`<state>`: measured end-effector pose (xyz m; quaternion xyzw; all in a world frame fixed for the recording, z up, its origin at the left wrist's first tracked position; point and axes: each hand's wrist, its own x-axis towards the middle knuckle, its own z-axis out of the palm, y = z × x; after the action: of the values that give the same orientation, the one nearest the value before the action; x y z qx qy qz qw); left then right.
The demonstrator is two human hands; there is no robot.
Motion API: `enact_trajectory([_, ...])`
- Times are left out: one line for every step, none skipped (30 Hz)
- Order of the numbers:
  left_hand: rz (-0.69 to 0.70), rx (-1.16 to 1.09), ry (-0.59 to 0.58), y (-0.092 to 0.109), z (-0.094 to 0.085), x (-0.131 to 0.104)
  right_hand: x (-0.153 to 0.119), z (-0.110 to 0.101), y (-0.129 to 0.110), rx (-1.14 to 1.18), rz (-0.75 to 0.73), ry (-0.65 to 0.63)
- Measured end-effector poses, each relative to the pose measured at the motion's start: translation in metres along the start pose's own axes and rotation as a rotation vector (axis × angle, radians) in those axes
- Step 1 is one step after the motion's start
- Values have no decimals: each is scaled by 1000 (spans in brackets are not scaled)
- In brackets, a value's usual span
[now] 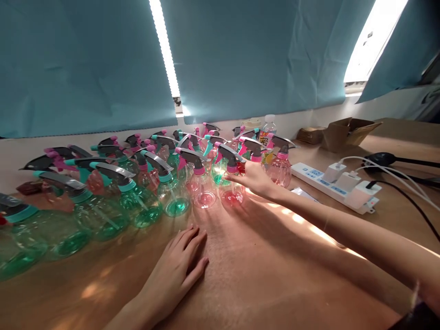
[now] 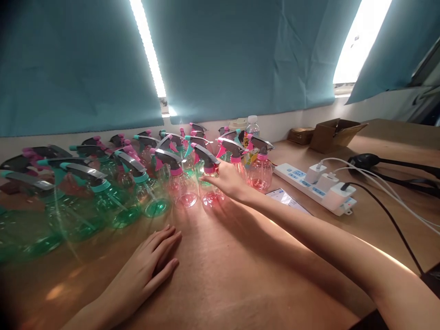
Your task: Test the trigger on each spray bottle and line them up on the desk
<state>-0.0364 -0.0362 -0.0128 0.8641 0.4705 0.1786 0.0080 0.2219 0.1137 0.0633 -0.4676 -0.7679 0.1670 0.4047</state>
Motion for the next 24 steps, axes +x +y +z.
enact_trajectory([-2, -2, 0, 0, 0, 1, 2, 1, 0, -1, -5, 3])
enact_trajectory([-1, -4, -4, 0, 1, 2, 4, 2, 0, -2, -9, 6])
enact_trajectory([2, -5, -11, 1, 1, 4, 6, 3, 1, -1, -12, 7])
enact_trajectory([6, -7, -15, 1, 2, 6, 7, 4, 1, -2, -12, 7])
enact_trajectory([13, -8, -16, 2, 2, 8, 9, 4, 1, -3, -9, 6])
enact_trajectory([21, -10, -16, 2, 3, 10, 10, 5, 1, -5, -4, 5])
enact_trajectory([27, -12, -14, 3, 3, 12, 12, 5, 2, -7, 2, 4])
enact_trajectory([31, -15, -12, 4, 4, 14, 13, 6, 2, -10, 8, 3])
enact_trajectory([32, -19, -12, 4, 5, 15, 15, 7, 3, -13, 15, 3])
enact_trajectory([30, -22, -16, 5, 5, 17, 16, 8, 3, -16, 20, 4])
enact_trajectory([25, -26, -23, 6, 6, 18, 17, 9, 4, -18, 26, 5])
enact_trajectory([20, -30, -29, 6, 7, 20, 18, 10, 4, -21, 30, 8])
enact_trajectory([17, -33, -33, 7, 7, 21, 19, 11, 4, -24, 34, 10])
enact_trajectory([17, -36, -36, 7, 8, 23, 19, 12, 4, -26, 37, 13])
enact_trajectory([22, -38, -37, 7, 8, 24, 19, 12, 4, -30, 40, 15])
enact_trajectory([28, -38, -36, 7, 9, 26, 19, 12, 3, -33, 43, 16])
enact_trajectory([37, -38, -36, 7, 9, 28, 19, 12, 2, -37, 47, 17])
enact_trajectory([44, -38, -35, 7, 10, 30, 19, 11, 1, -41, 50, 16])
enact_trajectory([49, -37, -34, 7, 10, 31, 19, 11, 0, -45, 54, 14])
enact_trajectory([52, -37, -33, 7, 11, 33, 18, 10, 0, -48, 56, 12])
enact_trajectory([54, -37, -32, 7, 11, 34, 18, 10, 0, -51, 56, 10])
enact_trajectory([55, -38, -32, 7, 12, 35, 17, 10, 0, -53, 55, 8])
enact_trajectory([55, -39, -32, 7, 12, 36, 17, 10, 0, -54, 53, 7])
enact_trajectory([54, -42, -33, 8, 12, 37, 16, 11, 1, -54, 50, 7])
